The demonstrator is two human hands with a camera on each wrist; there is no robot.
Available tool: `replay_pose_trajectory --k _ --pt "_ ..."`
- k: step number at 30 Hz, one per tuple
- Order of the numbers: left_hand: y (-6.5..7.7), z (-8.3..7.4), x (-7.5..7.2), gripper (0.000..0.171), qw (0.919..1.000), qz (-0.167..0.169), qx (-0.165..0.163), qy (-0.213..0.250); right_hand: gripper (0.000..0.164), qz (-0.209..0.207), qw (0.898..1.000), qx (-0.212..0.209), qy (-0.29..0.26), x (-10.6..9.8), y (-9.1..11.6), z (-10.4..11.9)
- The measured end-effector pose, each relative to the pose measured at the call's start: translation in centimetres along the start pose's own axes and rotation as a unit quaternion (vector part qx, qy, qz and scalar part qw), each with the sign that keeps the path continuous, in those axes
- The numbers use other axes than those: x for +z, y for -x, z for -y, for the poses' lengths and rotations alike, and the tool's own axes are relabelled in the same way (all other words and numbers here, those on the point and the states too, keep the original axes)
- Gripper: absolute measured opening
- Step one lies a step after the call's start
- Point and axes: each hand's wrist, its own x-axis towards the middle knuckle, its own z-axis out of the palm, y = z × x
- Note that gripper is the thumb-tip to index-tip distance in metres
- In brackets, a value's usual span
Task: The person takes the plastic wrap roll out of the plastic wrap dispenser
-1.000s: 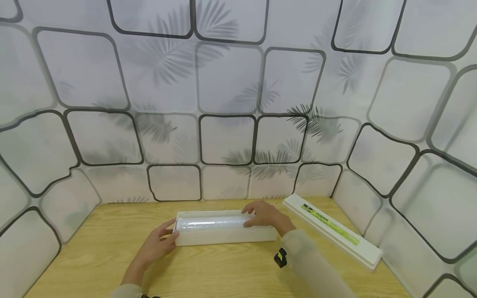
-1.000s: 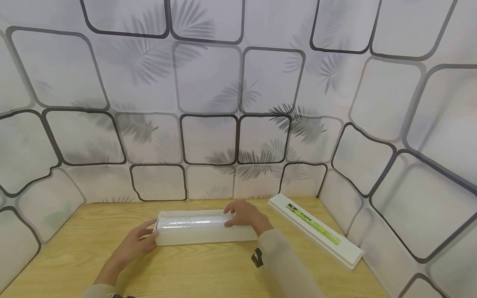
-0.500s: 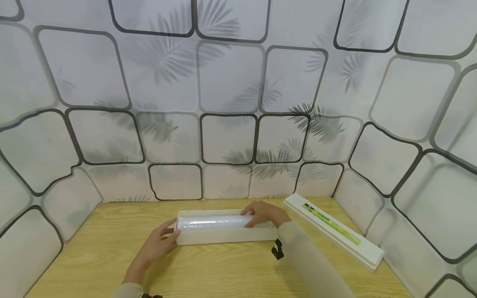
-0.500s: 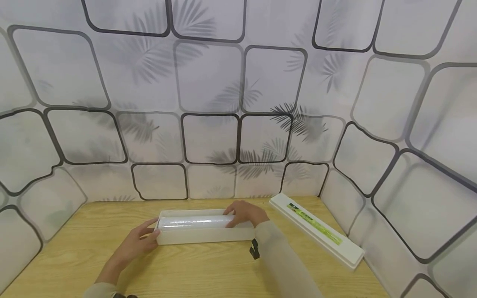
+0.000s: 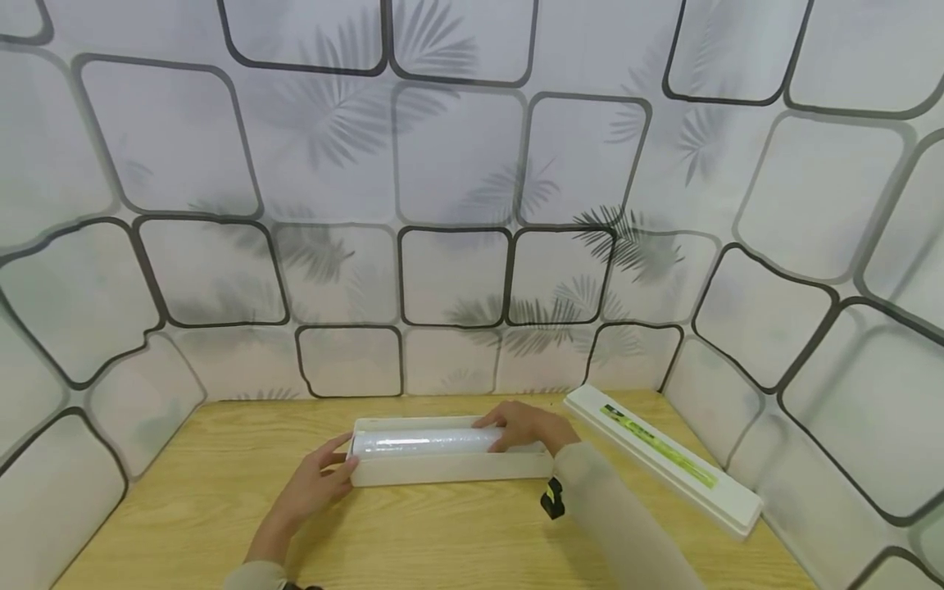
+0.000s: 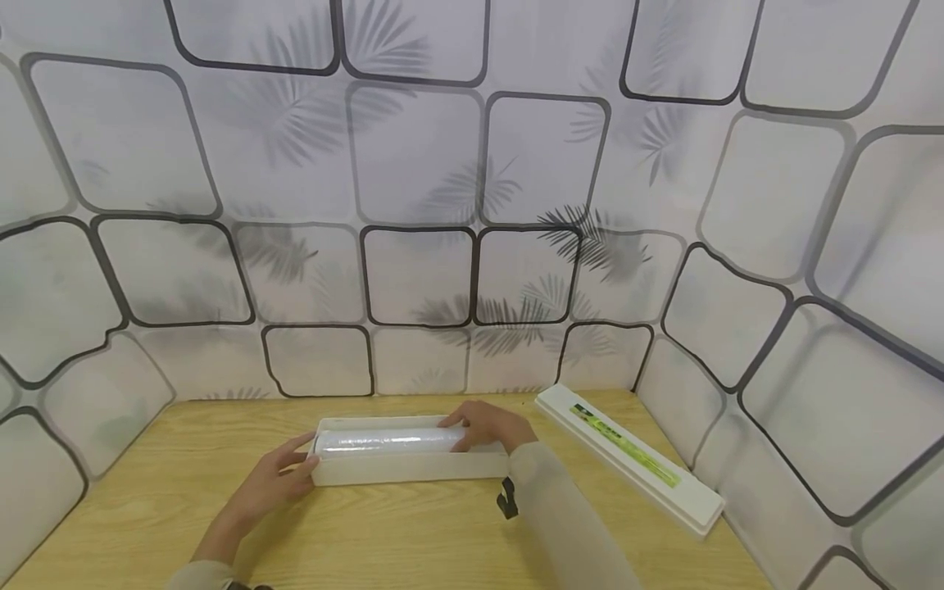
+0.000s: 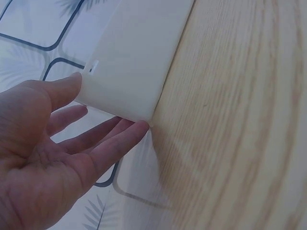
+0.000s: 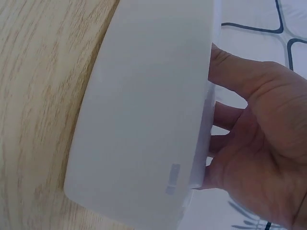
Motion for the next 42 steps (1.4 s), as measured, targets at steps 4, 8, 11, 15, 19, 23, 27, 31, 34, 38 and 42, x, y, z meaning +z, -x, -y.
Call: replay_pose_trajectory --k 4,8,11,15,19,23,27,31,34,38,42 --pt "0.0 0.1 0.0 0.058 1.0000 0.000 0.003 0.001 0.052 -0.013 1.000 -0.020 0.000 0.1 0.2 -0.1" --pt "-0.1 0.2 0.0 0.058 1.0000 -0.002 0.006 0.003 0.053 -0.022 0.999 -0.031 0.002 -0.1 0.6 0.2" --pt "-0.1 0.1 0.1 0.058 1.0000 -0.003 0.005 0.003 0.054 -0.028 0.999 -0.039 0.000 -0.3 1.0 0.5" --pt "0.0 0.1 0.1 0.059 1.0000 -0.001 0.006 0.001 0.054 -0.040 0.998 -0.055 0.001 -0.5 1.4 0.7" --pt "0.0 0.1 0.0 0.059 1.0000 0.002 0.008 -0.001 0.055 -0.049 0.997 -0.062 0.008 -0.7 1.8 0.7" --pt "0.0 0.1 0.0 0.060 0.9999 0.003 0.010 -0.004 0.055 -0.055 0.997 -0.055 0.007 -0.9 2.1 0.8" --pt "0.0 0.0 0.0 0.060 0.9999 0.004 0.011 -0.004 0.054 -0.065 0.997 -0.043 0.002 -1.2 2.4 0.8" --pt "0.1 -0.2 0.0 0.059 0.9999 0.004 0.011 -0.004 0.053 -0.073 0.997 -0.040 0.005 -1.5 2.8 0.6" --pt "0.2 -0.3 0.1 0.058 0.9999 0.000 0.010 -0.006 0.052 -0.073 0.996 -0.057 0.015 -1.8 3.2 0.4" --pt "0.2 -0.4 0.1 0.057 1.0000 -0.004 0.003 -0.006 0.052 -0.075 0.995 -0.067 0.014 -2.1 3.9 0.2" --pt "0.2 -0.4 0.1 0.057 0.9999 -0.001 0.008 -0.007 0.052 -0.086 0.995 -0.052 0.010 -2.0 4.7 -0.2"
